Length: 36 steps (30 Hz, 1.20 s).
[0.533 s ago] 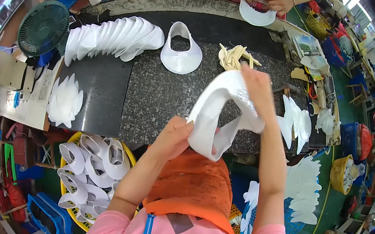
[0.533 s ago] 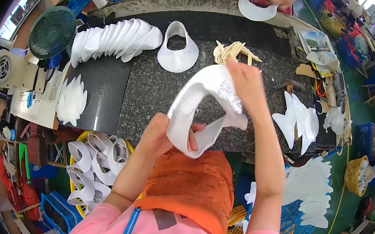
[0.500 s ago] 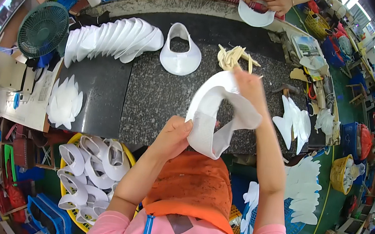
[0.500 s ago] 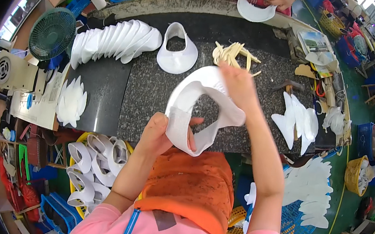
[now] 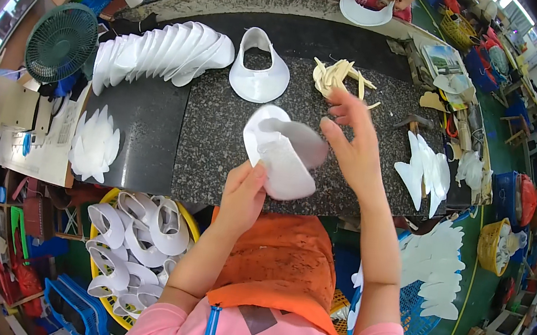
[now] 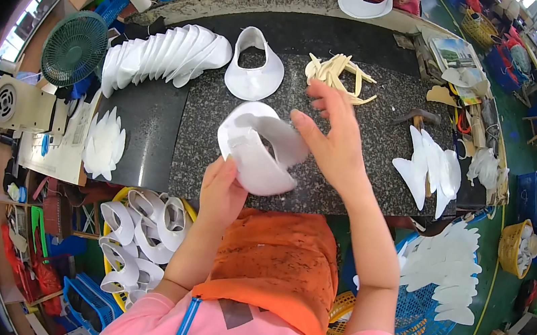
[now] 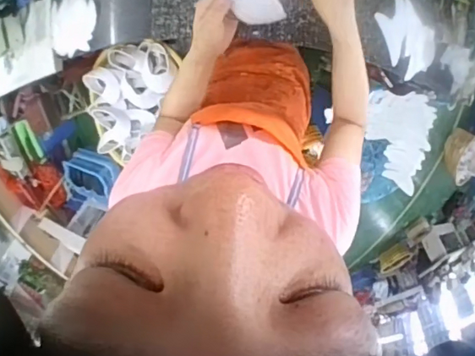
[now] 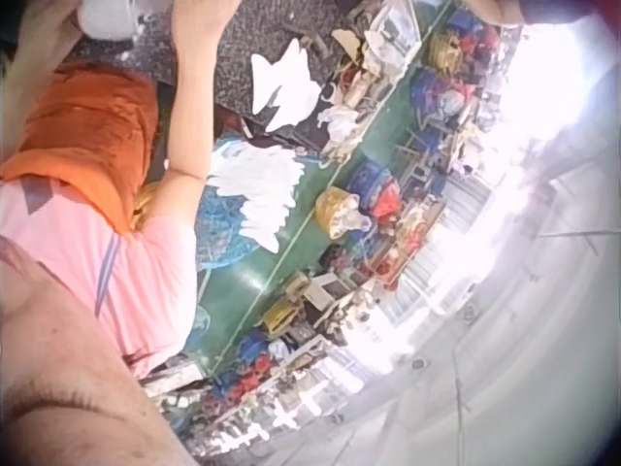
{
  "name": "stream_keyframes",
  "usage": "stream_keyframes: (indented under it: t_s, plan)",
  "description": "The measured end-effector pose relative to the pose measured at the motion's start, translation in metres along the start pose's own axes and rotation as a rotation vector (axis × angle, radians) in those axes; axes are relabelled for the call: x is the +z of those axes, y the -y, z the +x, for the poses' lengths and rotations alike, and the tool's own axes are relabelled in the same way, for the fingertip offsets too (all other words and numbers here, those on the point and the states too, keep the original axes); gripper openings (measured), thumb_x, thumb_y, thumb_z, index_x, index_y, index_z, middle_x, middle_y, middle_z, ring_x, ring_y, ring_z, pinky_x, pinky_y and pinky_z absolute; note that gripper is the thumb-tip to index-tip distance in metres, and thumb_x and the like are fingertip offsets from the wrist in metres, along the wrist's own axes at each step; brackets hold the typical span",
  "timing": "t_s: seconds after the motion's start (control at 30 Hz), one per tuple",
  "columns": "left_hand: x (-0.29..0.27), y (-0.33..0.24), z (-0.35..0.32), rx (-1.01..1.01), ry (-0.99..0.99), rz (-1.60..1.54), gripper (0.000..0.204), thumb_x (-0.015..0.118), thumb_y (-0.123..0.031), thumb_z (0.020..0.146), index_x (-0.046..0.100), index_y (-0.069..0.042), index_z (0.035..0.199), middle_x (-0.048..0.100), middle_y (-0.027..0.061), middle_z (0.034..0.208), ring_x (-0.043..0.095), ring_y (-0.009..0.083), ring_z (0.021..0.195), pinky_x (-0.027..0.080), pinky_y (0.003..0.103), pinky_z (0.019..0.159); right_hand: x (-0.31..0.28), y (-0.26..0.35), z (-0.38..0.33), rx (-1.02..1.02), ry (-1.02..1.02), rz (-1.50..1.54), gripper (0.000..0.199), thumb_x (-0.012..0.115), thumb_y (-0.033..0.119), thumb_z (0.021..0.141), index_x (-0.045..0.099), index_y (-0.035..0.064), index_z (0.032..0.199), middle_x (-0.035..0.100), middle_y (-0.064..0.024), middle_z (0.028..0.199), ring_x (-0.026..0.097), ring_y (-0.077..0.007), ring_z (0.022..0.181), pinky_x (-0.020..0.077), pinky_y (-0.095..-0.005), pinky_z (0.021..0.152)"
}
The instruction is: The person attaches a white leather shoe upper to its lining by folding the edges over and pressing them together by hand. They handle several white shoe uppers and u-shaped lining components, fitting them together one by one at a workstation.
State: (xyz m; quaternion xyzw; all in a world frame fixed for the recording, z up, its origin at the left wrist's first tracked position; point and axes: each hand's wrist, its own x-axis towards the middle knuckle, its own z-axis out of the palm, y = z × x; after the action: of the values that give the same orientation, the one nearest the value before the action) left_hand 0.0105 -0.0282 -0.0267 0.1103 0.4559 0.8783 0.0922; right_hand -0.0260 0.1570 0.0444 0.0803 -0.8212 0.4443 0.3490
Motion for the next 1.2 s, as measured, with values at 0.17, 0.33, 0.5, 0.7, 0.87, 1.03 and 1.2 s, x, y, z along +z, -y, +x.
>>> stream_keyframes:
  t_s: [0.17, 0.33, 0.5, 0.7, 0.87, 1.03, 1.2]
  plan:
    - [-0.013, -0.009, 0.002, -0.144, 0.121, -0.348, 0.04, 0.039, -0.025, 0.103, 0.049, 0.003, 0.129, 0.061, 0.0117, 0.12, 0.06, 0.021, 0.11, 0.048, 0.038, 0.096, 0.006, -0.018, -0.008, 0.439, 0.234, 0.446, 0.016, 0.058, 0.014, 0.093, 0.06, 0.0, 0.1, 0.06, -0.0059, 0.078, 0.06, -0.0136, 0.077, 0.0481, -0.0276, 0.071]
    - [-0.003, -0.022, -0.004, -0.141, -0.113, -0.224, 0.043, 0.034, -0.03, 0.105, 0.045, -0.002, 0.135, 0.06, 0.0084, 0.121, 0.061, 0.0208, 0.108, 0.05, 0.041, 0.094, 0.017, 0.013, -0.02, 0.058, 0.063, 0.036, 0.024, 0.054, 0.025, 0.097, 0.059, 0.0012, 0.102, 0.063, -0.0087, 0.076, 0.061, -0.0188, 0.064, 0.0475, -0.0338, 0.059]
    - [-0.017, -0.021, 0.007, -0.109, 0.254, -0.358, 0.042, 0.032, -0.032, 0.105, 0.046, -0.005, 0.135, 0.061, 0.0091, 0.12, 0.061, 0.0217, 0.108, 0.05, 0.042, 0.094, 0.028, -0.015, -0.004, 0.446, 0.129, 0.142, 0.043, 0.06, 0.03, 0.094, 0.057, -0.002, 0.067, 0.056, -0.0107, 0.054, 0.044, -0.0249, 0.047, 0.0387, -0.0374, 0.05]
    - [0.021, -0.045, 0.005, -0.057, -0.341, -0.18, 0.04, 0.037, -0.033, 0.105, 0.054, -0.001, 0.121, 0.064, 0.0125, 0.115, 0.065, 0.0244, 0.101, 0.052, 0.044, 0.091, 0.032, -0.014, 0.006, -0.138, -0.15, -0.288, 0.013, 0.072, 0.016, 0.081, 0.064, 0.0059, 0.079, 0.062, -0.0072, 0.077, 0.058, -0.026, 0.065, 0.0455, -0.0369, 0.056]
    - [0.005, -0.02, 0.005, -0.027, -0.087, 0.022, 0.039, 0.041, -0.028, 0.104, 0.049, 0.003, 0.128, 0.059, 0.0139, 0.123, 0.061, 0.0206, 0.11, 0.052, 0.037, 0.091, 0.014, 0.029, -0.034, -0.436, 0.191, -0.158, 0.023, 0.074, 0.006, 0.072, 0.068, 0.0059, 0.093, 0.06, -0.0063, 0.093, 0.06, -0.0205, 0.073, 0.0496, -0.0322, 0.061]
    - [0.033, -0.017, 0.003, 0.15, -0.191, 0.334, 0.027, 0.046, -0.015, 0.102, 0.058, 0.005, 0.117, 0.062, 0.01, 0.112, 0.06, 0.0156, 0.101, 0.05, 0.031, 0.088, 0.011, 0.037, -0.037, -0.43, 0.332, -0.377, 0.02, 0.071, 0.01, 0.075, 0.068, 0.0042, 0.093, 0.059, -0.0074, 0.093, 0.06, -0.0202, 0.073, 0.0507, -0.0302, 0.059]
    - [0.035, -0.013, 0.011, 0.174, -0.235, 0.396, 0.022, 0.05, -0.011, 0.1, 0.063, 0.006, 0.107, 0.065, 0.0067, 0.099, 0.062, 0.0132, 0.088, 0.051, 0.029, 0.082, 0.017, 0.019, -0.01, 0.408, 0.333, 0.252, 0.014, 0.062, 0.008, 0.08, 0.065, -0.0014, 0.09, 0.063, -0.0083, 0.079, 0.058, -0.0114, 0.068, 0.0472, -0.0271, 0.055]
